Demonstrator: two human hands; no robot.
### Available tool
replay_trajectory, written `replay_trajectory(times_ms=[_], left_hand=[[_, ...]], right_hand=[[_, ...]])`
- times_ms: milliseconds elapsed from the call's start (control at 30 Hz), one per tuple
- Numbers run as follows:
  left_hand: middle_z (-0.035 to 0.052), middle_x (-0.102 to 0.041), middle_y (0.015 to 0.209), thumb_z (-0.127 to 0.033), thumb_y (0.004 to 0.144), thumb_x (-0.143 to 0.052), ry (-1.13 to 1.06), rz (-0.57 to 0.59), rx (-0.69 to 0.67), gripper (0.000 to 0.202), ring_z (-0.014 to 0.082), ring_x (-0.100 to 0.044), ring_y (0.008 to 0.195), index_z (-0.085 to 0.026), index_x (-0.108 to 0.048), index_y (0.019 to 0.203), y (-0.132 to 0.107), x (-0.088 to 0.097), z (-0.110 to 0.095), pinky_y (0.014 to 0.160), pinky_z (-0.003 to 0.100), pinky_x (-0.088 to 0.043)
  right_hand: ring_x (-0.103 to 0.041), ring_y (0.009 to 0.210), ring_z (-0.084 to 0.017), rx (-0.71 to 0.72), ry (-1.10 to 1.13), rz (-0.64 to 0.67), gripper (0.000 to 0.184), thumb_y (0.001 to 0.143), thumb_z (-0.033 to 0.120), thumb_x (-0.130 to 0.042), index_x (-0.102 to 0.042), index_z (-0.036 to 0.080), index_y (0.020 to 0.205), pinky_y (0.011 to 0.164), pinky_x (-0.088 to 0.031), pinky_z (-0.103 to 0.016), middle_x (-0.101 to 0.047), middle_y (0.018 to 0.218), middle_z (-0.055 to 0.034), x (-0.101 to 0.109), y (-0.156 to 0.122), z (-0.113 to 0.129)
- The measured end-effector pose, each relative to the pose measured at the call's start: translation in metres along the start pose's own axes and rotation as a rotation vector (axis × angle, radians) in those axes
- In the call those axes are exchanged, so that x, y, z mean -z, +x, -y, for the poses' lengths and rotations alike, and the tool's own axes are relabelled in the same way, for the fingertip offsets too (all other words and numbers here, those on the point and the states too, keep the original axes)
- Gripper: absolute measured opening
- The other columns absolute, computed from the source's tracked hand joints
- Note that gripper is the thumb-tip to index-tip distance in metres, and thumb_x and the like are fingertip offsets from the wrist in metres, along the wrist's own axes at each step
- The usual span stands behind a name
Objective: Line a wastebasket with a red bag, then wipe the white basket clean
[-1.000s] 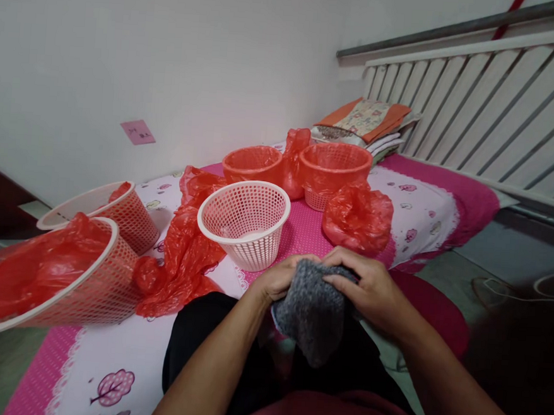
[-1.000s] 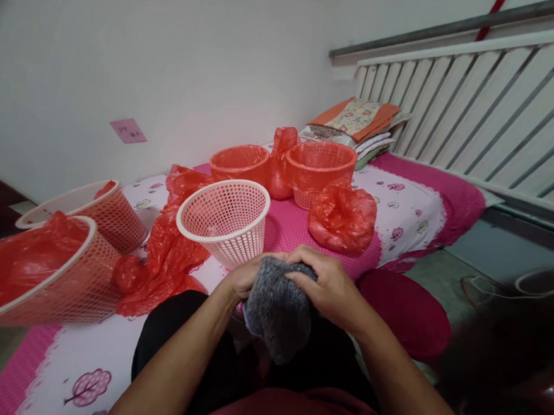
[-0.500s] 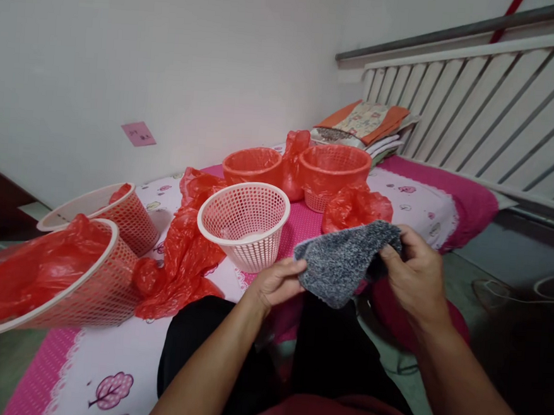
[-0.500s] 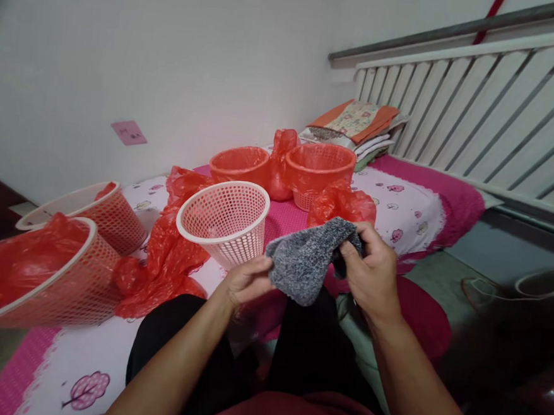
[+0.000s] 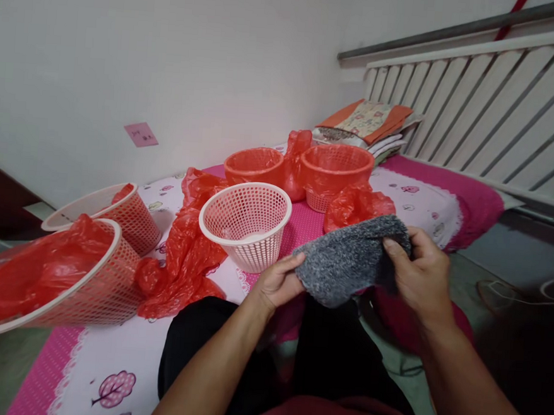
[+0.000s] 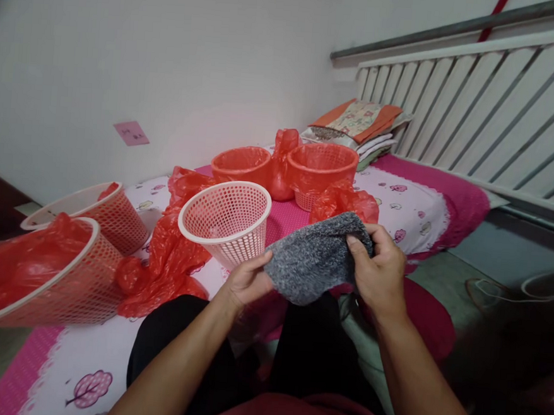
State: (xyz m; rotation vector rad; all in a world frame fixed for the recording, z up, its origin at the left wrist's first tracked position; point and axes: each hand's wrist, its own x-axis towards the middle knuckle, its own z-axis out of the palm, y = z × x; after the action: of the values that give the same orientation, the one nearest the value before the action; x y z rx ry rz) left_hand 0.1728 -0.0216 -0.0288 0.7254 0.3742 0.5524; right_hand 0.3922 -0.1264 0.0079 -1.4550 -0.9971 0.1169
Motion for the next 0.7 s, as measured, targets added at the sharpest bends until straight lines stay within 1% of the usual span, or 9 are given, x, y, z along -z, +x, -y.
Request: replay_trajectory(times_ms=[100,167,300,367,433,500,567,633,700], left_hand=[[0.0124,-0.081,0.109,-0.039,0.073,-0.091,-0.016,-0.101,-0.101,0.042,0.0327,-0.071,0.12,-0.016,-0.076,0.105,-0.001,0.002,-0.011,0.109,0.047,-0.051],[0.0106,-0.081,0.107,-0.03,0.07,-0.092,0.011,-0.146,-0.169,0.041,0.0304,-0.072,0.117,-0.015,-0.076,0.104,0.0,0.002,-0.016,0.108,0.044,-0.052],[0.009,-0.08,0.103,-0.022,0.065,-0.095,0.055,-0.211,-0.283,0.048,0.0266,-0.074,0.109,-0.013,-0.074,0.107,0.002,-0.001,-0.017,0.106,0.039,-0.052],[0.0074,-0.079,0.099,-0.026,0.066,-0.096,0.051,-0.27,-0.339,0.056,0.0238,-0.075,0.102,-0.014,-0.072,0.115,0.001,-0.004,-0.015,0.103,0.038,-0.052],[0.0032,-0.077,0.091,-0.03,0.069,-0.097,0.058,-0.313,-0.391,0.069,0.0207,-0.074,0.093,-0.016,-0.067,0.13,-0.001,-0.007,-0.015,0.1,0.037,-0.053],[-0.0012,-0.074,0.084,-0.033,0.072,-0.096,0.081,-0.298,-0.403,0.082,0.0178,-0.073,0.084,-0.022,-0.058,0.144,-0.005,-0.011,-0.016,0.095,0.036,-0.053],[-0.0021,-0.073,0.086,-0.031,0.072,-0.096,0.127,-0.231,-0.361,0.087,0.016,-0.071,0.083,-0.026,-0.056,0.148,-0.009,-0.014,-0.017,0.092,0.034,-0.053],[0.0006,-0.075,0.097,-0.025,0.066,-0.099,0.193,-0.168,-0.316,0.081,0.0159,-0.071,0.088,-0.025,-0.065,0.14,-0.01,-0.015,-0.016,0.092,0.032,-0.052],[0.0034,-0.076,0.105,-0.021,0.062,-0.099,0.274,-0.147,-0.301,0.068,0.0172,-0.071,0.092,-0.022,-0.075,0.125,-0.009,-0.013,-0.013,0.092,0.032,-0.053]], right_hand=[[-0.062,0.076,-0.025,0.011,-0.009,0.032,0.026,0.091,0.052,-0.072,-0.07,0.026,0.095,0.071,-0.049,-0.039,-0.07,0.084,-0.0038,0.0,0.0,-0.004],[-0.062,0.076,-0.025,0.0,0.0,0.038,0.027,0.089,0.052,-0.075,-0.07,0.026,0.092,0.072,-0.05,-0.039,-0.07,0.085,-0.0037,-0.001,0.0,-0.006],[-0.055,0.064,-0.02,-0.11,0.089,0.011,0.034,0.084,0.056,-0.08,-0.064,0.026,0.081,0.06,-0.045,-0.034,-0.063,0.073,-0.0004,-0.006,-0.001,-0.01],[-0.049,0.058,-0.017,-0.147,0.129,-0.008,0.039,0.083,0.059,-0.081,-0.06,0.026,0.078,0.053,-0.039,-0.031,-0.058,0.067,0.0023,-0.008,-0.002,-0.013],[-0.046,0.055,-0.015,-0.16,0.152,-0.012,0.043,0.081,0.06,-0.083,-0.058,0.026,0.076,0.05,-0.037,-0.03,-0.054,0.063,0.0043,-0.01,-0.003,-0.017],[-0.045,0.053,-0.014,-0.173,0.172,0.002,0.044,0.081,0.06,-0.085,-0.057,0.026,0.076,0.049,-0.036,-0.029,-0.053,0.062,0.005,-0.011,-0.003,-0.02],[-0.047,0.053,-0.015,-0.185,0.207,-0.003,0.043,0.08,0.058,-0.086,-0.057,0.026,0.079,0.049,-0.038,-0.029,-0.055,0.063,0.0048,-0.012,-0.002,-0.022],[-0.053,0.057,-0.016,-0.191,0.259,-0.032,0.041,0.079,0.057,-0.087,-0.06,0.026,0.086,0.052,-0.043,-0.03,-0.06,0.068,0.0037,-0.011,-0.001,-0.024],[-0.06,0.065,-0.018,-0.187,0.295,-0.038,0.042,0.077,0.055,-0.088,-0.064,0.026,0.096,0.059,-0.05,-0.032,-0.066,0.077,0.0017,-0.008,0.002,-0.026]])
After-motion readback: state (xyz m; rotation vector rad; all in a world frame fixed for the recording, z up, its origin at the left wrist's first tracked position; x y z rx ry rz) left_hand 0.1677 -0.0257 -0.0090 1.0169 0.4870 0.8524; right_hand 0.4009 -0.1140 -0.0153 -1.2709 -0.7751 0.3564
